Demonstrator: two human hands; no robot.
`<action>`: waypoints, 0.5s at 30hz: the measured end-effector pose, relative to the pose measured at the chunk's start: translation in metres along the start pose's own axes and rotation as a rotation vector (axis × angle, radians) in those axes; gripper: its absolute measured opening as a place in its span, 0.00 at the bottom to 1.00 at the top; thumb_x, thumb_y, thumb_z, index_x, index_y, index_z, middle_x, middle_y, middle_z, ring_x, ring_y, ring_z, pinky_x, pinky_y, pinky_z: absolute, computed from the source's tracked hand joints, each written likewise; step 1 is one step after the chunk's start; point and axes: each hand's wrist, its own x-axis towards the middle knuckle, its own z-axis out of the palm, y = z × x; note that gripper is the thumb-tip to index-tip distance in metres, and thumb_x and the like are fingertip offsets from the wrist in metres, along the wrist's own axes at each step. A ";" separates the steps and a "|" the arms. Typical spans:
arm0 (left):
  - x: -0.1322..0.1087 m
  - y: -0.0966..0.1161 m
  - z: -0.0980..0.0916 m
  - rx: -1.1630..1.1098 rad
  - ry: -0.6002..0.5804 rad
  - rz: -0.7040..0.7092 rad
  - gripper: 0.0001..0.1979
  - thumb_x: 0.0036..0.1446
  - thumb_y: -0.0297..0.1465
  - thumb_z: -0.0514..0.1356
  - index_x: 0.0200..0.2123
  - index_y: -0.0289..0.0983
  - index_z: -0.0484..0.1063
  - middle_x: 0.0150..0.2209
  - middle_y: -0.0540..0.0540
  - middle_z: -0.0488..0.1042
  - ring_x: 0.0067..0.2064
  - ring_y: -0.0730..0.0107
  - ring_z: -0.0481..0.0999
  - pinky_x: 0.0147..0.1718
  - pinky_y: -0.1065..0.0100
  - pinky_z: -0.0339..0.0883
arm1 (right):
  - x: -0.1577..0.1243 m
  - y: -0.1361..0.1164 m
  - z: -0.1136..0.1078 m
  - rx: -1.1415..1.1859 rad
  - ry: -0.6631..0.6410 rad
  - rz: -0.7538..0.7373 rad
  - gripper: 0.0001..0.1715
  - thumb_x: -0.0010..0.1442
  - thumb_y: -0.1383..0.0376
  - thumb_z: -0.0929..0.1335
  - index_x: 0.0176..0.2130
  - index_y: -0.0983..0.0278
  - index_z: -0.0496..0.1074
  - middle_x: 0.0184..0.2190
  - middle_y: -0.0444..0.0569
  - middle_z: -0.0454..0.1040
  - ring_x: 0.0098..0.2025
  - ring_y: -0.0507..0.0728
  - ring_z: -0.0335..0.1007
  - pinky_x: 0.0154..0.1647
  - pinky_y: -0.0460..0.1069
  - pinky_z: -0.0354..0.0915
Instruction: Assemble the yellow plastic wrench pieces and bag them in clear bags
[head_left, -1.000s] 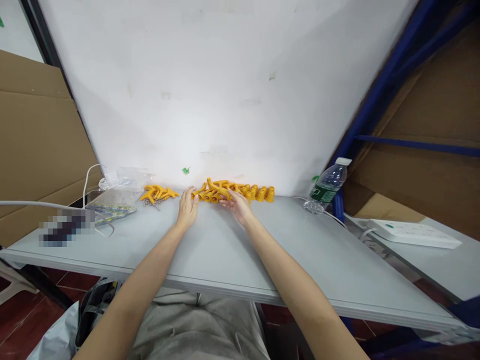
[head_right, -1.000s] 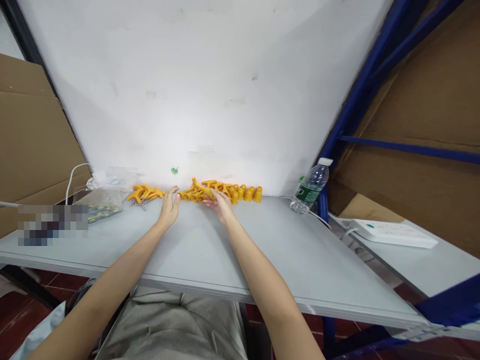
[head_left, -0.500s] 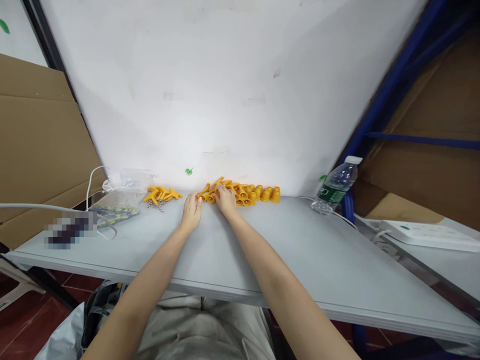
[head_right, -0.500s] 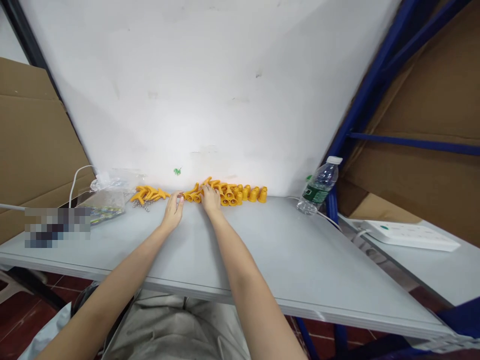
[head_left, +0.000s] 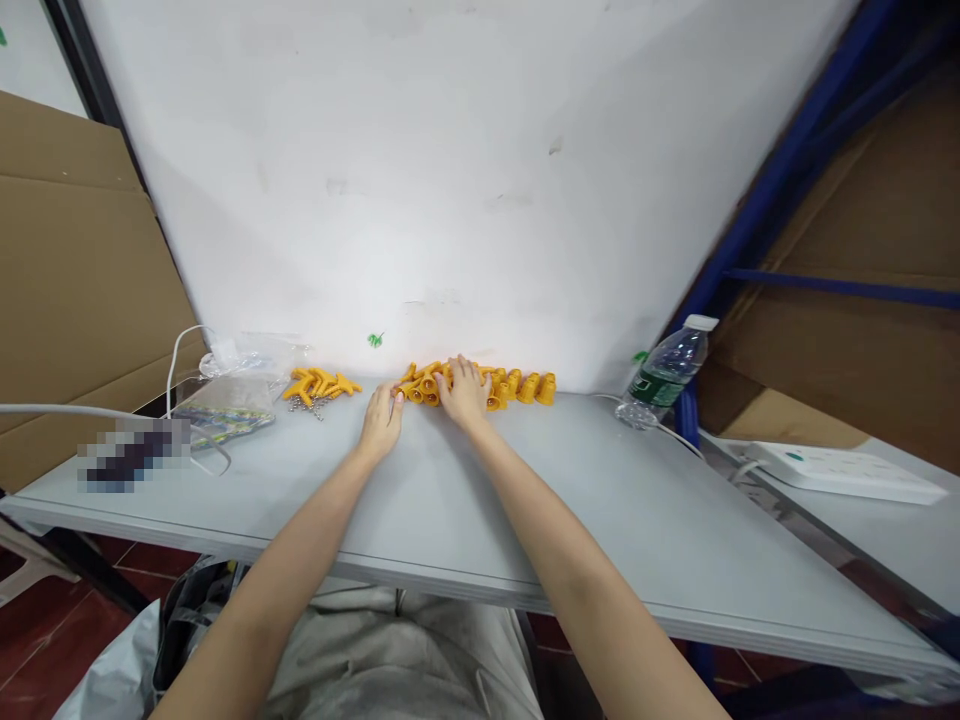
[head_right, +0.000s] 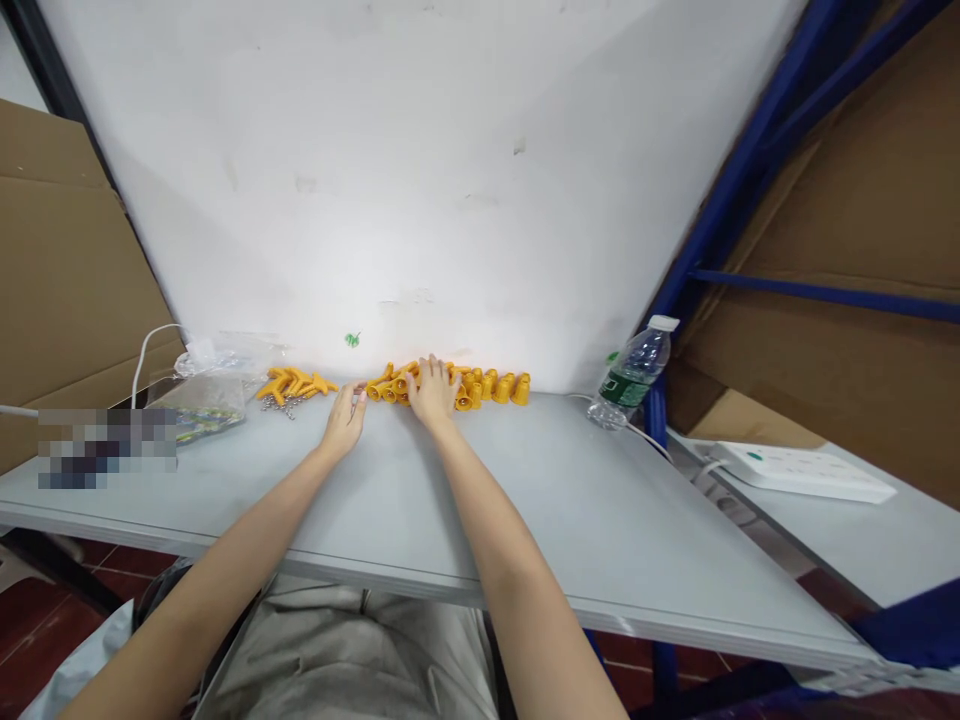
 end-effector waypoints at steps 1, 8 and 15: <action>0.000 0.000 0.000 0.003 -0.007 -0.003 0.18 0.67 0.41 0.44 0.51 0.38 0.64 0.50 0.38 0.72 0.52 0.63 0.71 0.50 0.60 0.65 | -0.001 0.008 -0.005 0.001 0.053 0.023 0.28 0.67 0.57 0.55 0.61 0.64 0.62 0.67 0.57 0.54 0.68 0.64 0.46 0.66 0.67 0.37; 0.000 -0.001 0.000 0.002 -0.031 0.006 0.16 0.67 0.38 0.45 0.50 0.37 0.64 0.49 0.38 0.72 0.51 0.63 0.72 0.50 0.59 0.65 | -0.012 0.073 -0.017 0.040 0.194 0.319 0.28 0.66 0.58 0.55 0.55 0.68 0.69 0.66 0.61 0.54 0.67 0.65 0.46 0.65 0.61 0.45; -0.001 -0.002 0.001 -0.007 -0.040 -0.026 0.15 0.67 0.37 0.46 0.50 0.38 0.65 0.49 0.38 0.73 0.50 0.63 0.73 0.50 0.59 0.66 | -0.014 0.088 -0.013 0.169 -0.098 0.419 0.31 0.68 0.52 0.52 0.62 0.60 0.64 0.67 0.59 0.52 0.68 0.66 0.45 0.64 0.65 0.44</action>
